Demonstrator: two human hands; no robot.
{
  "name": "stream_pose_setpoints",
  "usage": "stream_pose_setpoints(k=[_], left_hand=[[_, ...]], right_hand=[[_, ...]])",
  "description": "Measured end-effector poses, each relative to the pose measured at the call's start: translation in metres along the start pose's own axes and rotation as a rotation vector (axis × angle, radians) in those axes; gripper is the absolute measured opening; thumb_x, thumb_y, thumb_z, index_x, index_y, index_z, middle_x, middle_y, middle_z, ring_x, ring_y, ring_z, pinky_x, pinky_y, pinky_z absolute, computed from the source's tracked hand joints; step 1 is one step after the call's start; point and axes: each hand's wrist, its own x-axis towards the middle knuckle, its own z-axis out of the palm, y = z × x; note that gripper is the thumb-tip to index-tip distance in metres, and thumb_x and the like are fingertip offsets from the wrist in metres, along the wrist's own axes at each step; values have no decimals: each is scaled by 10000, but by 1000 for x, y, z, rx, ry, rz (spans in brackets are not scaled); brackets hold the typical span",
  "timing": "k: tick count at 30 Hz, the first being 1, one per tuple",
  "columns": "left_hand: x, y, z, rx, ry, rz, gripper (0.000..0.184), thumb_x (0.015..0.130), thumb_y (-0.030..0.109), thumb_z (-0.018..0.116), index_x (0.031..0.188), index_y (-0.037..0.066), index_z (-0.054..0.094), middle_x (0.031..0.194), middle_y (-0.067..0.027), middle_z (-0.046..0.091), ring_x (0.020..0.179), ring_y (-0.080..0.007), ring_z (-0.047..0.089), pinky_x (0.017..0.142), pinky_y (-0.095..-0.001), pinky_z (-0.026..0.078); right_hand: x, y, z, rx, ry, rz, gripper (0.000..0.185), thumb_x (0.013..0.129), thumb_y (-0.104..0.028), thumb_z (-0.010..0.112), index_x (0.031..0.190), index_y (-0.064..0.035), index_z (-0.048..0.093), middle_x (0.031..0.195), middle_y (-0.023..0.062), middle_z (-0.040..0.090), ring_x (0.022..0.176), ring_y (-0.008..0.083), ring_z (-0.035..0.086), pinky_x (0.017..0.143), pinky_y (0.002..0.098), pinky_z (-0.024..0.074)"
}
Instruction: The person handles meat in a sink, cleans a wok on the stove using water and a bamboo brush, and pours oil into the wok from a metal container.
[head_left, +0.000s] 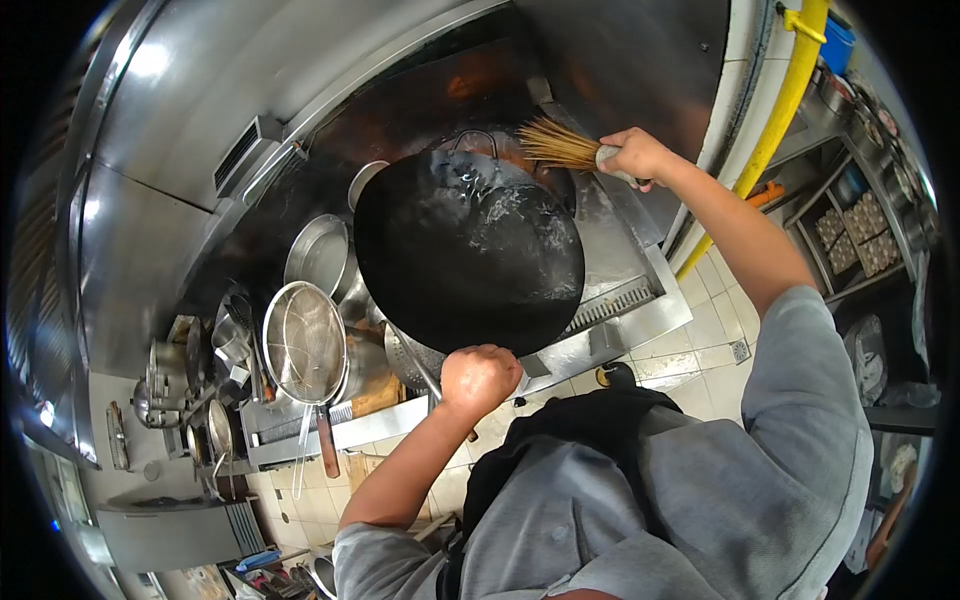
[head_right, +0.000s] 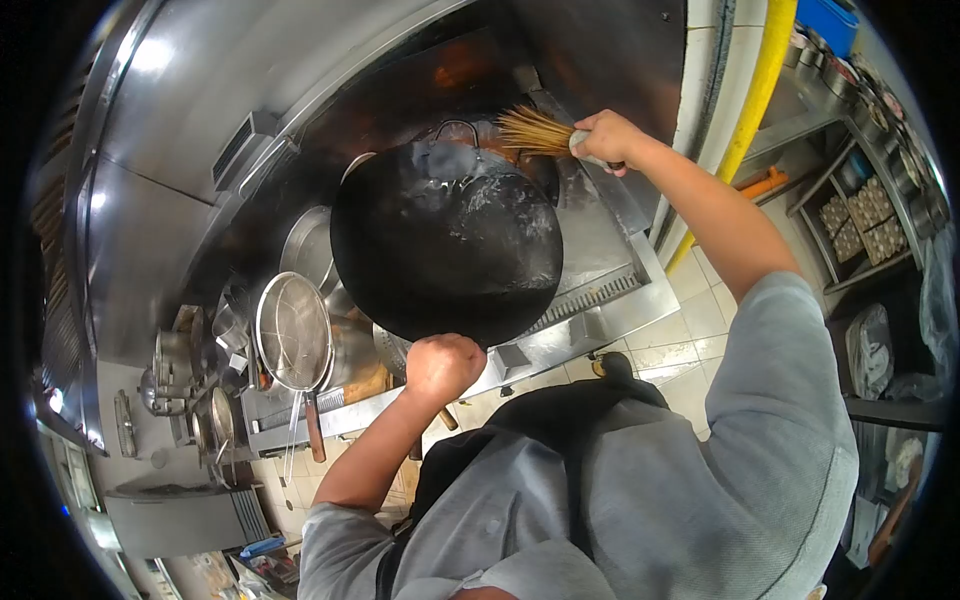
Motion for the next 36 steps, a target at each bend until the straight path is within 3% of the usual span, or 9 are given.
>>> stream_pose_setpoints(k=[17,20,22,24,29,31,32,33,36], left_hand=[[50,7,-44,294,-378,223,115,667,143,607,575,93,655,629,-105,650,580,-260,657,543,-387,527],[44,5,-42,316,-409,195,107,679,142,609,602,97,668,651,-98,662,601,-252,670,565,-380,530],[35,1,-37,299,-395,144,110,694,147,614,607,102,665,652,-91,660,590,-250,669,571,-378,530],[21,-3,-27,275,-368,109,115,695,155,617,598,108,658,638,-86,652,576,-251,662,558,-379,529],[-6,-13,-9,-47,-123,-113,143,689,148,691,565,105,634,605,-70,628,555,-268,636,537,-409,526],[-11,-16,-7,-147,-44,-237,136,698,115,678,576,71,638,615,-103,633,568,-295,636,537,-417,518],[-10,-18,-3,-192,-24,-324,156,704,96,664,564,51,613,602,-123,616,551,-303,621,525,-412,503],[-13,-18,1,-235,-18,-413,177,710,77,649,552,30,587,589,-144,598,534,-312,606,514,-406,487],[-15,-18,26,-249,34,-560,243,734,69,623,532,0,506,530,-173,509,465,-324,530,483,-398,425]], right_hand=[[-7,65,62,275,-1,120,646,839,-206,718,1432,-87,491,1038,122,680,758,213,640,458,368,499],[-26,86,67,257,108,38,629,854,-234,704,1424,-77,490,1182,161,664,881,263,677,622,398,567],[-38,132,83,53,485,-354,626,860,-254,696,1420,-74,481,1298,209,602,1035,309,666,862,380,548],[-84,155,99,32,541,-320,628,855,-243,692,1421,-83,472,1343,235,556,1139,340,618,1008,373,464],[-130,199,107,-325,238,-103,572,798,-164,686,1336,-38,537,1167,218,635,1069,381,613,911,431,501],[-124,200,113,-464,448,-718,485,718,-104,668,1189,-15,598,1039,191,635,947,378,613,821,458,502],[-119,223,140,-488,100,-585,353,677,-68,623,1027,-22,630,975,169,629,880,357,604,780,470,489],[-146,222,149,-372,115,-893,220,748,-74,574,953,-41,649,935,162,637,891,344,618,775,468,499],[-176,266,210,-425,-608,-581,318,852,-187,540,1135,-64,617,1153,155,632,1047,336,629,869,439,518]])
